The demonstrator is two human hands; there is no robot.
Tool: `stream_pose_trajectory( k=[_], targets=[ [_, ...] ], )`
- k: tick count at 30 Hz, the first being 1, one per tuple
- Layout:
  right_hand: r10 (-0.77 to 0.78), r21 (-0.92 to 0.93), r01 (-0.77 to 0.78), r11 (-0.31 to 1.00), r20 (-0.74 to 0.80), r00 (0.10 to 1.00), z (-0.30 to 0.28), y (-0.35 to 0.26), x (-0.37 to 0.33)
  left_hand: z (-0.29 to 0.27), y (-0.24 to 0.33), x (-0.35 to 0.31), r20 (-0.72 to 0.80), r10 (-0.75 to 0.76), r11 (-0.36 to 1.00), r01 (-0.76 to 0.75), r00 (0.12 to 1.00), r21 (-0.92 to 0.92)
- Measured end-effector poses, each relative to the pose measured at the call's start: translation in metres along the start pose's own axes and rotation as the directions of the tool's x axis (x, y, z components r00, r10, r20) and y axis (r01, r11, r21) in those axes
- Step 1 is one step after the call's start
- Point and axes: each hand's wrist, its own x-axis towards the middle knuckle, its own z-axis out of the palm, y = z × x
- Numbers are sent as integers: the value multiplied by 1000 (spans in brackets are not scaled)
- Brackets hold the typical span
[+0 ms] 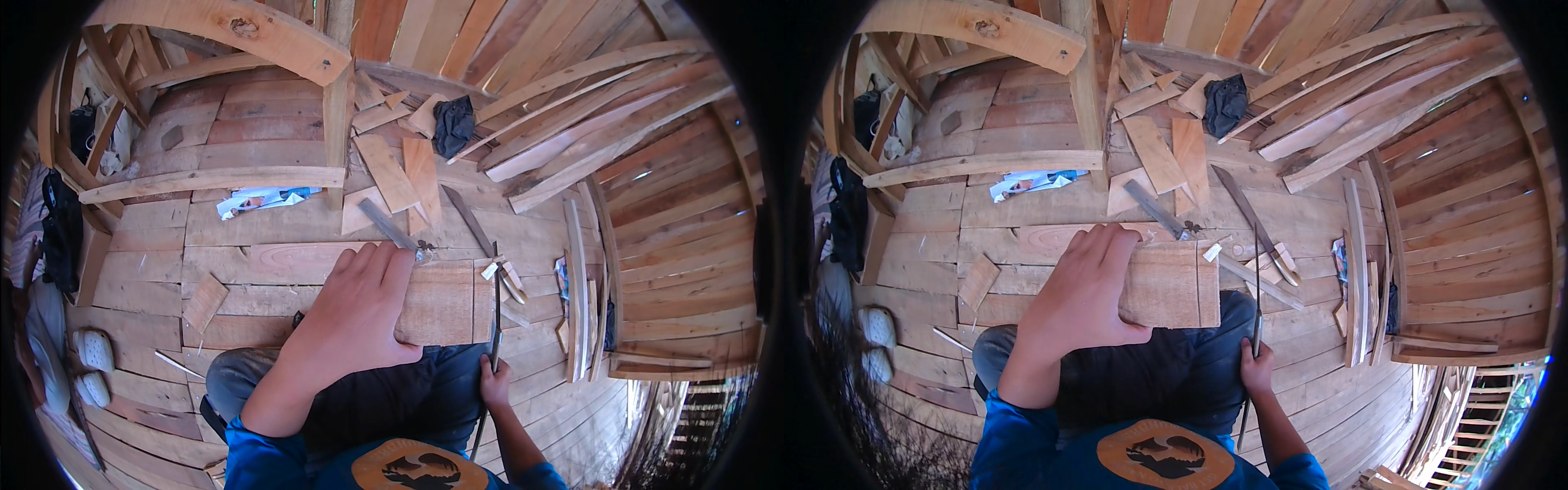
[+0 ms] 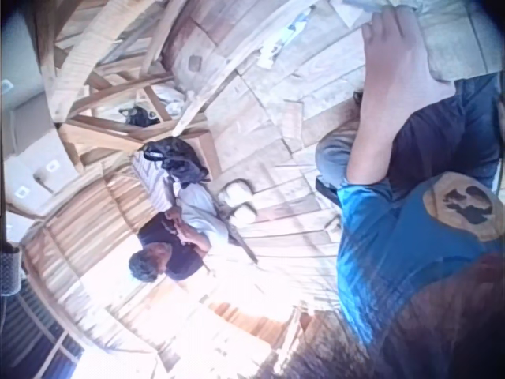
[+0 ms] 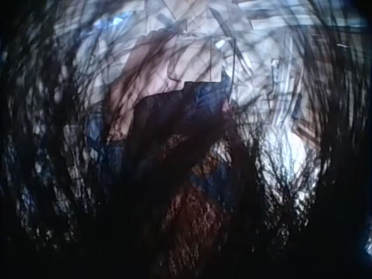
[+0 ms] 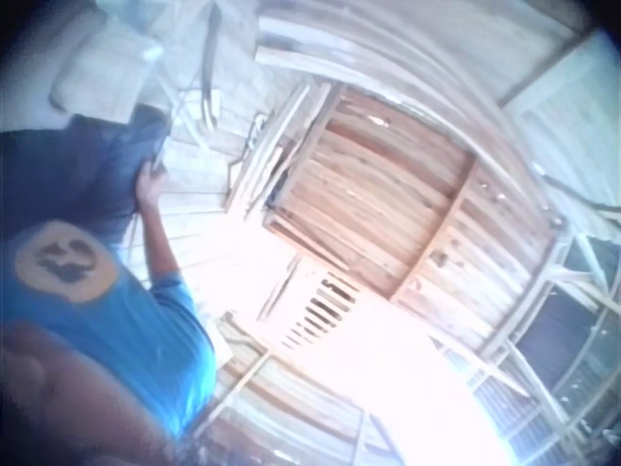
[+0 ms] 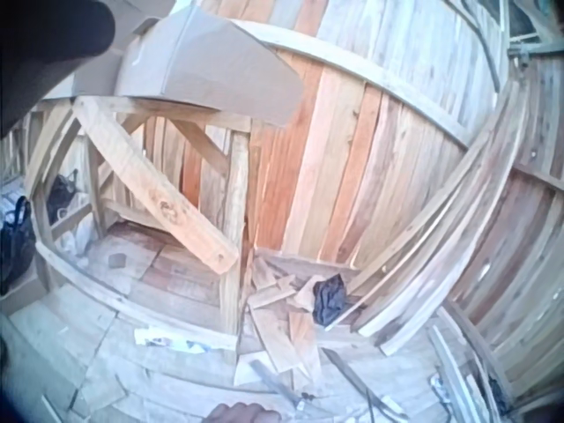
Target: The person is sawing a piece of wood with a hand saw. They hold the wood plank against the floor with one hand while moving the saw back and forth across the wood with the other.
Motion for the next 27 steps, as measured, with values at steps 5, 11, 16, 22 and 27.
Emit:
stream_pose_trajectory(
  k=[5,11,16,22,27],
  targets=[
    [-18,-52,18,998,-3,1000,-2,-3,0,1,1,-3,1,-12,999,12,1000,-30],
    [-58,-34,57,998,-16,998,-1,-5,-2,2,3,-4,26,-11,1000,11,1000,-1],
    [-64,-16,64,998,-5,998,0,-16,-4,4,2,-5,27,0,1000,0,1000,8],
    [-69,-16,69,997,-6,998,-1,3,0,4,5,-4,23,23,999,-24,999,37],
    [-59,-35,59,998,-3,998,-1,0,0,5,3,-6,10,32,999,-32,999,7]
  ],
)
